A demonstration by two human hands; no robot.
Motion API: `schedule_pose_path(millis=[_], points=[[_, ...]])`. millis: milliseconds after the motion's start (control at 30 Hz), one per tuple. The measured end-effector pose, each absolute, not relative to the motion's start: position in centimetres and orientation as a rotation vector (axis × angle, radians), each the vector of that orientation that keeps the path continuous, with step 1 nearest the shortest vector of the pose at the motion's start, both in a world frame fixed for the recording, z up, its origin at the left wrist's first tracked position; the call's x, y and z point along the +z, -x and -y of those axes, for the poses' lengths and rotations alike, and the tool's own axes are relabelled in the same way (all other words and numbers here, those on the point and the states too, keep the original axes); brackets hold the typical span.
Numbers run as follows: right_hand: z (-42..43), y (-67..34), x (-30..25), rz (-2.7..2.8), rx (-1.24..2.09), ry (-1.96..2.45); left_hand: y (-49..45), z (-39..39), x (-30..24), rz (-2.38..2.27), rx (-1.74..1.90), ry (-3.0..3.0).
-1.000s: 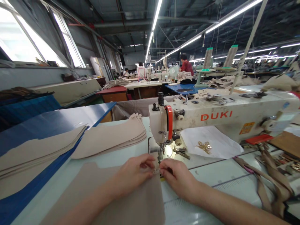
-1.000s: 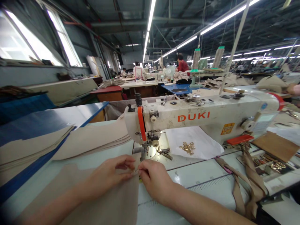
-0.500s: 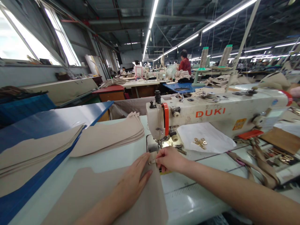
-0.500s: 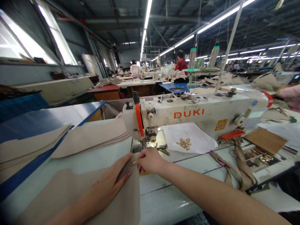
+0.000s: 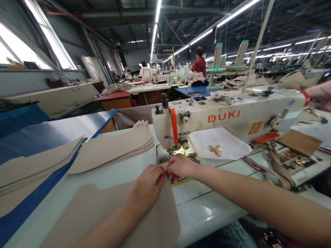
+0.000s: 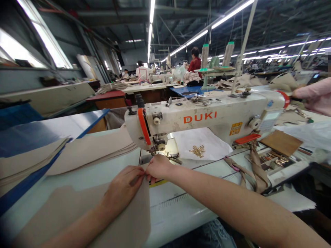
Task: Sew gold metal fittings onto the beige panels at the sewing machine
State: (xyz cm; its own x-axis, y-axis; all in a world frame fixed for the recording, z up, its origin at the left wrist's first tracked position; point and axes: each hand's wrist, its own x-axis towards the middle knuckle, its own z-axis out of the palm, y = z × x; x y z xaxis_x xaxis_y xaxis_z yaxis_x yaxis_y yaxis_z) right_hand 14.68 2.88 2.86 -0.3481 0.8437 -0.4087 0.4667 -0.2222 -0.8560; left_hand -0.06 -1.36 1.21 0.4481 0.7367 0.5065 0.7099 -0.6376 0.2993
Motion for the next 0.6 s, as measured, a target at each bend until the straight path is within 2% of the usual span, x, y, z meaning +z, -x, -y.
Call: schedule_pose_path(millis=[267,600], points=[[-2.97,-14.77,3.31,1.755,1.611,1.558,0.40,1.58,2.21,-1.377,0.825,-2.457],[-3.38,-14.86,2.88,1.818,1.643,1.539,0.22,1.30,1.32,-1.373,1.007,-2.584]])
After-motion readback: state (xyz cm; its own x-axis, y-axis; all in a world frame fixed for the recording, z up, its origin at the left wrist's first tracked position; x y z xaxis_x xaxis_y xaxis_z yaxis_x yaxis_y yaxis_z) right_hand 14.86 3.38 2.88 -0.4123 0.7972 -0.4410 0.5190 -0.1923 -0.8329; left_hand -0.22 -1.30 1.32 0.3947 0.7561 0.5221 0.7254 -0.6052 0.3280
